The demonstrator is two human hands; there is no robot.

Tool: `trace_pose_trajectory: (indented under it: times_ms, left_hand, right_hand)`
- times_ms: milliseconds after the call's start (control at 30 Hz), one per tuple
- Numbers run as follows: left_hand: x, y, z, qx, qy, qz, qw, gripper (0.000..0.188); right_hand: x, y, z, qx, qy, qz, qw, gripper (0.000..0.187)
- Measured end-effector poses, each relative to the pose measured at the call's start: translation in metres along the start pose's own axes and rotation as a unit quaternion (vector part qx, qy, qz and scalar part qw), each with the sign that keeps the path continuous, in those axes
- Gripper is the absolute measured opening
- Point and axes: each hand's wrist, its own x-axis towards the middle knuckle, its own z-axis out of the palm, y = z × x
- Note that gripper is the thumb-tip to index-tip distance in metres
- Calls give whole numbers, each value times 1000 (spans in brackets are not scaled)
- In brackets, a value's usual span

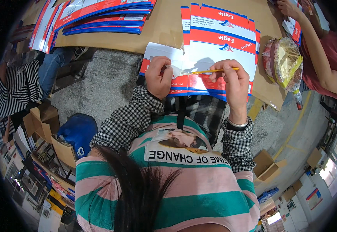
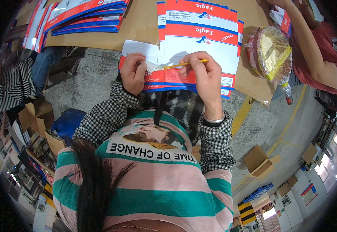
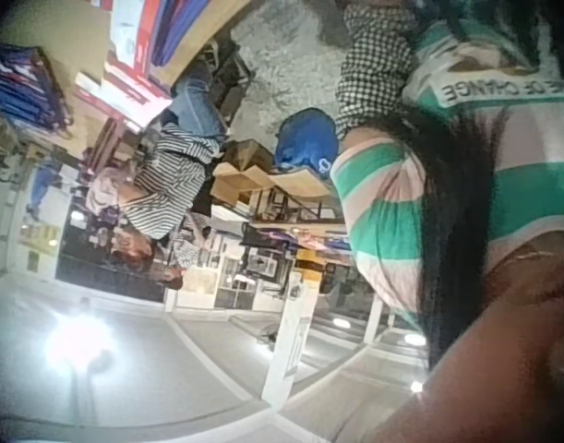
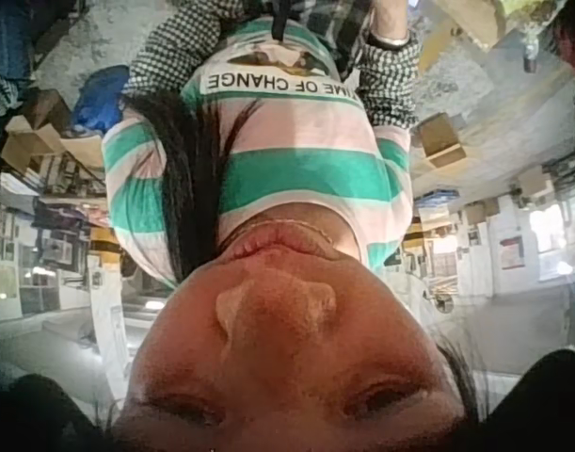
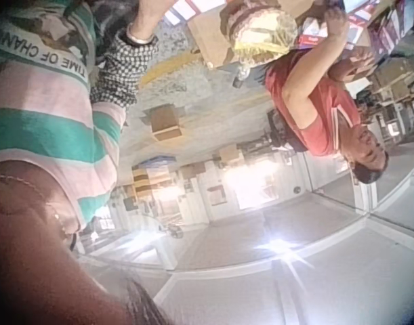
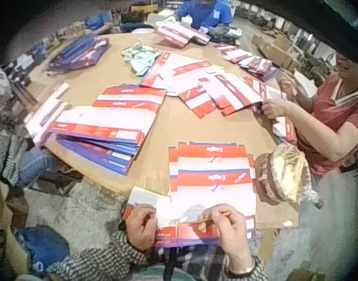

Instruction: The person assembles flat-packed cardboard boxes by applying glue to the flaps using a small brush and folding them into shape. They handle multiple boxes sequentially, stacking the finished units on the table.

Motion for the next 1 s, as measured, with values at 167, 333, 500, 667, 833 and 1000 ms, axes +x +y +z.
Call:
trace_pose_trajectory:
  times_ms: [167, 333, 500, 667, 833, 1000]
  left_hand:
    - [0, 1, 1, -3, 1, 5, 1000, 8]
    - [2, 4, 3, 6, -11, -2, 1000, 10]
    - [12, 19, 7, 13, -10, -7, 1000, 21]
    - [20, 25, -28, 259, 38, -44, 964, 68]
    - [-15, -12, -48, 312, -49, -144, 938, 64]
    - [-6, -18, -72, 116, -109, -244, 957, 52]
  right_hand:
    - [3, -1, 9, -30, -14, 16, 999, 15]
    - [-3, -17, -8, -35, 7, 3, 999, 15]
    - [-13, -33, -38, 11, 78, -68, 995, 18]
    - [-37, -22, -77, -46, 272, -38, 960, 15]
    - [-40, -38, -66, 41, 201, -99, 974, 18]
    - [-43, -40, -78, 18, 169, -148, 974, 27]
